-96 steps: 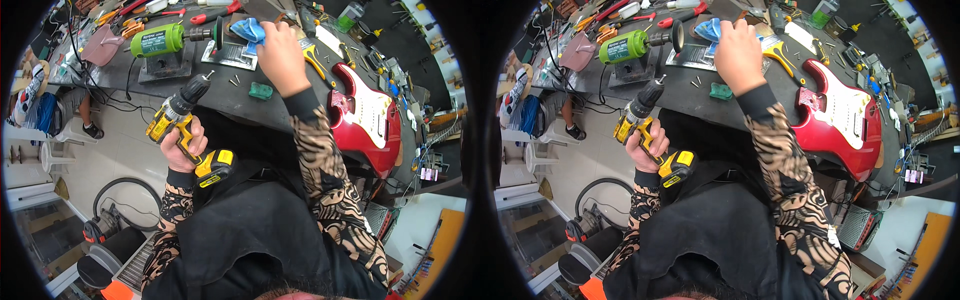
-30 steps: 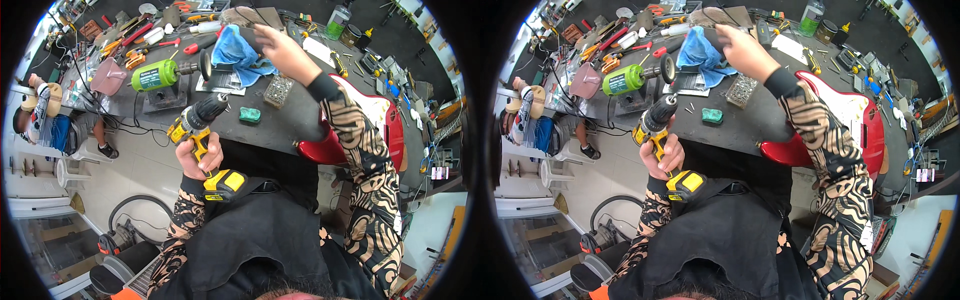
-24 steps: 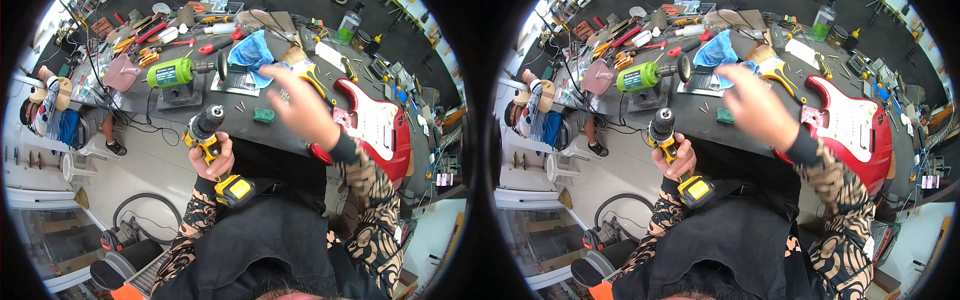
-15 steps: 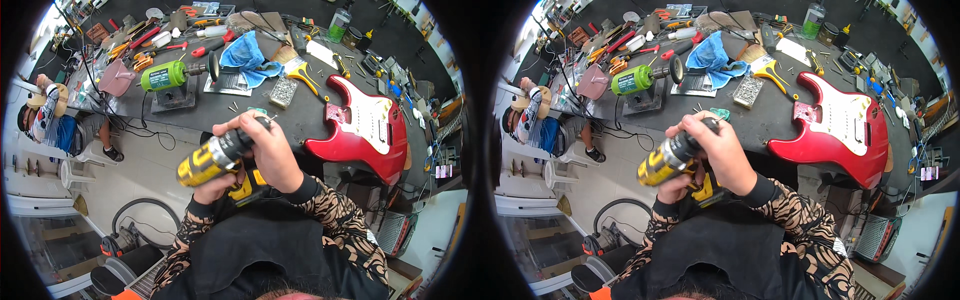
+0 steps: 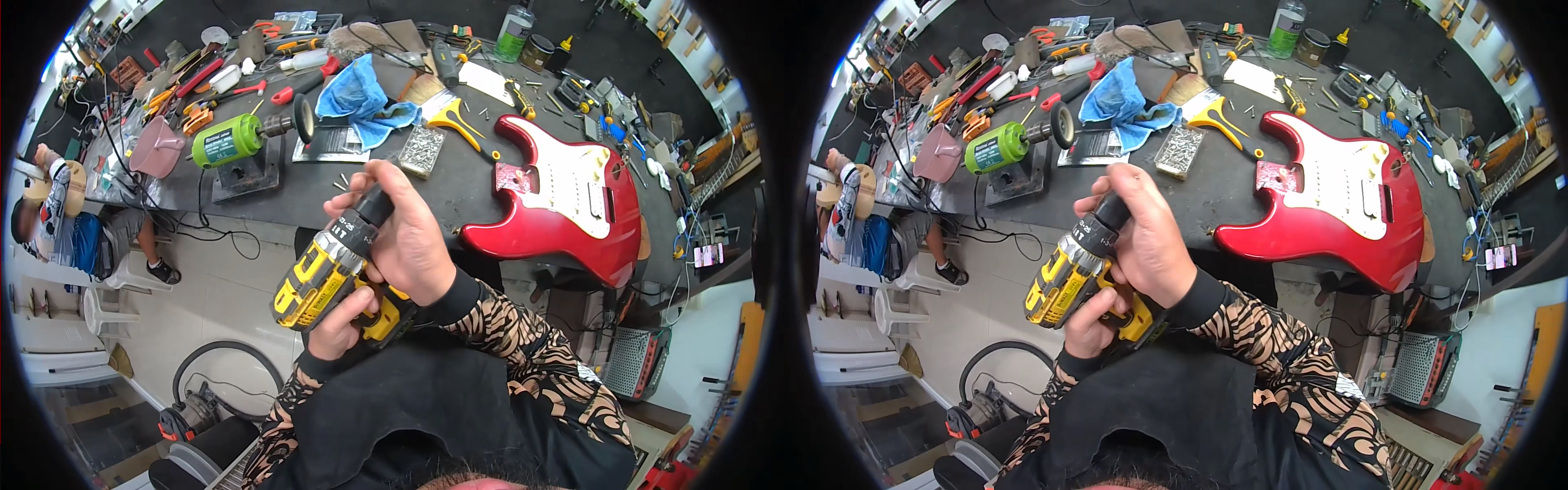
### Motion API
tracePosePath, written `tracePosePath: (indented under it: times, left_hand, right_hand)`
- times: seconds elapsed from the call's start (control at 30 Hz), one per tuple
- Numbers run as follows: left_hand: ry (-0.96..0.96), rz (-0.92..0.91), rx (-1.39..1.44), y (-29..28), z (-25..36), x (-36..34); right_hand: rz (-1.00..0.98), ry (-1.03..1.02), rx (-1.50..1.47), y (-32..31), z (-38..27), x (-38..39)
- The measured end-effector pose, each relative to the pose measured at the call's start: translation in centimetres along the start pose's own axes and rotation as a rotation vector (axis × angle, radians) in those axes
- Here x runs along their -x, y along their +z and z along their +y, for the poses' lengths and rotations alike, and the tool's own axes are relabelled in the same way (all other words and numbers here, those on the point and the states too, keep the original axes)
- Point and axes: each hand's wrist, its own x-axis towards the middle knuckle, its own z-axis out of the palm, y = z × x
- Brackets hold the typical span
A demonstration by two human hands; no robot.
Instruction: The person uses a cordless drill equipped with a small grinding bit to shape a small rectangular block of wood. They hold the drill in one hand and the wood in the other, applying the spinning bit to the wood's surface. The person periodically stops to wipe the drill bit with a blue cloth and inspect the wood.
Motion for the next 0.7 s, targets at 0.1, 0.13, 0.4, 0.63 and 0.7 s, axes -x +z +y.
tracePosePath:
  times: [0.1, 0.13, 0.4, 0.63, 0.7]
  left_hand:
    - [0.000, -0.059, -0.020, -0.5, 1.3, -0.7]
    - [0.013, -0.034, -0.031, -0.3, 1.7, -0.5]
    - [-0.058, -0.029, -0.336, 0.6, 5.9, -0.1]
    - [-0.018, -0.408, -1.002, -1.6, 13.4, 0.1]
    - [-0.119, -0.472, -1.042, -2.1, 14.5, 0.4]
  right_hand:
    - [-0.089, 0.019, -0.001, -1.6, -1.3, 0.4]
    - [-0.091, -0.019, 0.103, -1.7, -1.8, 1.0]
    - [-0.015, 0.071, 0.202, -3.4, -3.7, 2.0]
    - [0.089, 0.416, 0.331, -6.1, -1.0, 5.8]
    - [0.059, 0.559, 0.335, -7.2, -0.3, 6.1]
